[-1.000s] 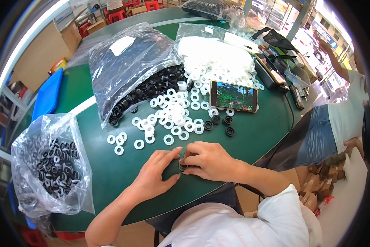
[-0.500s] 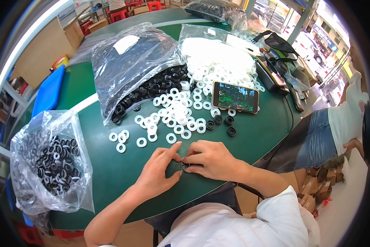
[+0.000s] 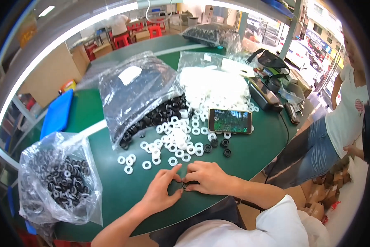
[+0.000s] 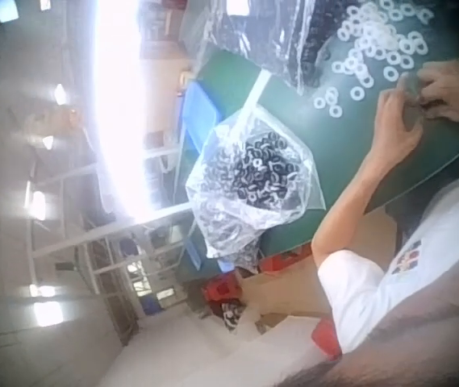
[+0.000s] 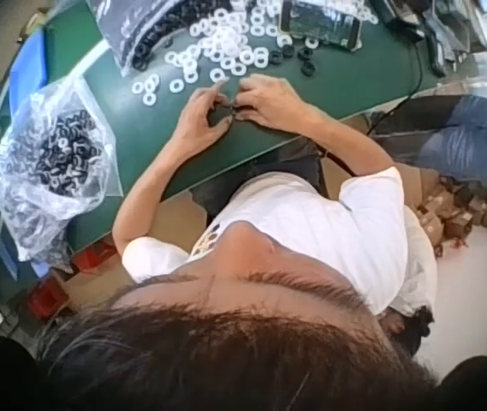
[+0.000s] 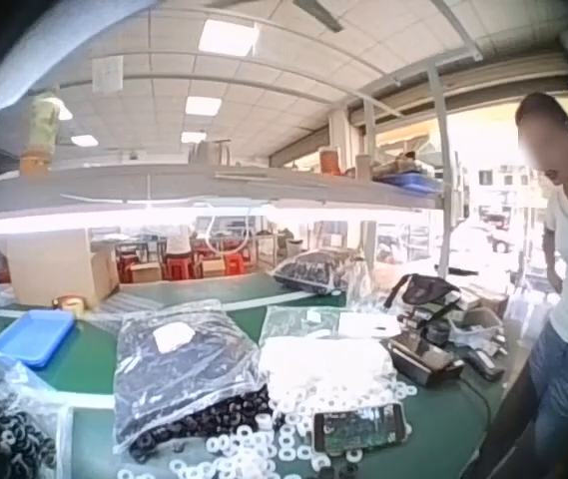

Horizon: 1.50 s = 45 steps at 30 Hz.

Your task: The person assembles small black and white plastic washers and rubber rings by hand on a workbench.

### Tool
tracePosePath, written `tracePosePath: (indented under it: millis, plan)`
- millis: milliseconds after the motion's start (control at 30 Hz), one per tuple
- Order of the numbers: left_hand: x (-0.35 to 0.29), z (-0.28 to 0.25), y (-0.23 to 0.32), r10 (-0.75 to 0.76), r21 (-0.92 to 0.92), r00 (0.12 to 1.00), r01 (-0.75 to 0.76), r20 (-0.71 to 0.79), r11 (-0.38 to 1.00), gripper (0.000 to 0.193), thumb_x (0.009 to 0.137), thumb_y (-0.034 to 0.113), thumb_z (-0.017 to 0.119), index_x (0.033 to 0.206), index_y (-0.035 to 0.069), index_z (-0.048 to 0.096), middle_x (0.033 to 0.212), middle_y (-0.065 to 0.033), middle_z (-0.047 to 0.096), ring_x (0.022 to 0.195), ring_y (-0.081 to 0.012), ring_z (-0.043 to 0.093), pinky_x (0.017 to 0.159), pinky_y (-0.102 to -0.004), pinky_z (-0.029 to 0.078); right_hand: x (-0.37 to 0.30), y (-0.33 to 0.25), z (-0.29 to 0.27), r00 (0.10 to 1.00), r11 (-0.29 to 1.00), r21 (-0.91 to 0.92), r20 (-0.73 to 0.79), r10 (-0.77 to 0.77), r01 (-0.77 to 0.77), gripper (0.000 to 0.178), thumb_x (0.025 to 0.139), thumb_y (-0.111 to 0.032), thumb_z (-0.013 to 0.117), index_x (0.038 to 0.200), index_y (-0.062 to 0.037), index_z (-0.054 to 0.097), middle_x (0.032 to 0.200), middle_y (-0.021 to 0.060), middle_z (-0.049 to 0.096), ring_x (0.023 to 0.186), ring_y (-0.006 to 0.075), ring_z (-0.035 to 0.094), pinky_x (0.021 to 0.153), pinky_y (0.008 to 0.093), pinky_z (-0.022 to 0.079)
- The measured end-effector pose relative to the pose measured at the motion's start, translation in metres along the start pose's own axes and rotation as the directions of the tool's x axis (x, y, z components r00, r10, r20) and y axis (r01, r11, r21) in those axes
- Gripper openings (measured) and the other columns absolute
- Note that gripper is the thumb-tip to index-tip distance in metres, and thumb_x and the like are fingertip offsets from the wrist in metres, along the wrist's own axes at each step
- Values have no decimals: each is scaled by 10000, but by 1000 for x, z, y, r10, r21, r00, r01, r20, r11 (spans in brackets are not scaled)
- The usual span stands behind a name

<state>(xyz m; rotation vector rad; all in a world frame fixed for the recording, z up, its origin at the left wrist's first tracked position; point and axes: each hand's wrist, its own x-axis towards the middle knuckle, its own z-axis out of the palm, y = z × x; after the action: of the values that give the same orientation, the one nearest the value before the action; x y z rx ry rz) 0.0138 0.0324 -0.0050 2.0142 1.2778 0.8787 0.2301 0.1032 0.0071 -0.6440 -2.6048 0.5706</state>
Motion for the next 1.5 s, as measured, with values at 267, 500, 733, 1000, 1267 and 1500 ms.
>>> tracePosePath:
  millis: [267, 500, 733, 1000, 1267, 1500]
  plan:
    - [4, 8, 5, 99, 150, 994, -92, -41, 984, 588, 856, 109, 746, 1399, 55, 528, 1049, -101, 676, 999, -260, 602, 868, -372, 511, -16, -2, 20, 963, 986, 23, -224, -153, 162, 203, 818, -247, 765, 952, -116, 686, 891, 27, 581, 846, 216, 621, 651, 369, 536]
    - [-3, 1, 46, -177, -139, 982, 167, -64, 976, 498, 906, 46, 697, 1380, 49, 542, 943, -132, 726, 803, -213, 723, 760, -322, 563, -14, -20, 8, 879, 971, -117, -413, -239, 209, 376, 766, -222, 817, 1083, -84, 669, 919, 39, 634, 800, 219, 647, 607, 319, 545]
    - [-26, -6, 40, -233, -135, 971, 226, -43, 965, 373, 909, 20, 689, 1276, 27, 622, 890, -104, 732, 824, -129, 710, 759, -283, 561, -20, -11, 15, 936, 963, -53, -229, -268, 263, 296, 802, -277, 789, 999, -92, 668, 881, 29, 641, 786, 205, 658, 600, 328, 545]
    - [-80, -195, -30, -198, 255, 740, 450, -642, 856, 194, 881, -1, 669, 1073, -17, 689, 782, -62, 685, 633, -114, 630, 600, -270, 503, -12, 34, -27, 970, 977, -211, -238, -50, -1, 230, 846, -230, 740, 1032, -105, 689, 841, 50, 633, 794, 238, 666, 666, 365, 555]
    - [-145, -329, -123, -421, 336, 596, 769, -684, 544, 201, 877, 155, 713, 991, -10, 715, 814, -110, 706, 633, -171, 663, 598, -309, 515, 18, 40, -33, 985, 928, -347, -144, 92, -137, 264, 841, -186, 735, 1091, -113, 687, 1012, 36, 632, 990, 213, 616, 761, 352, 556]
    - [-154, -341, -124, -281, 570, 560, 820, -779, 54, 275, 885, 308, 707, 1042, 83, 691, 988, -133, 680, 949, -340, 660, 812, -450, 516, -16, 67, -67, 957, 918, -290, -183, 225, -271, 259, 857, -160, 717, 1112, -118, 699, 1021, 50, 630, 963, 253, 617, 812, 373, 532]
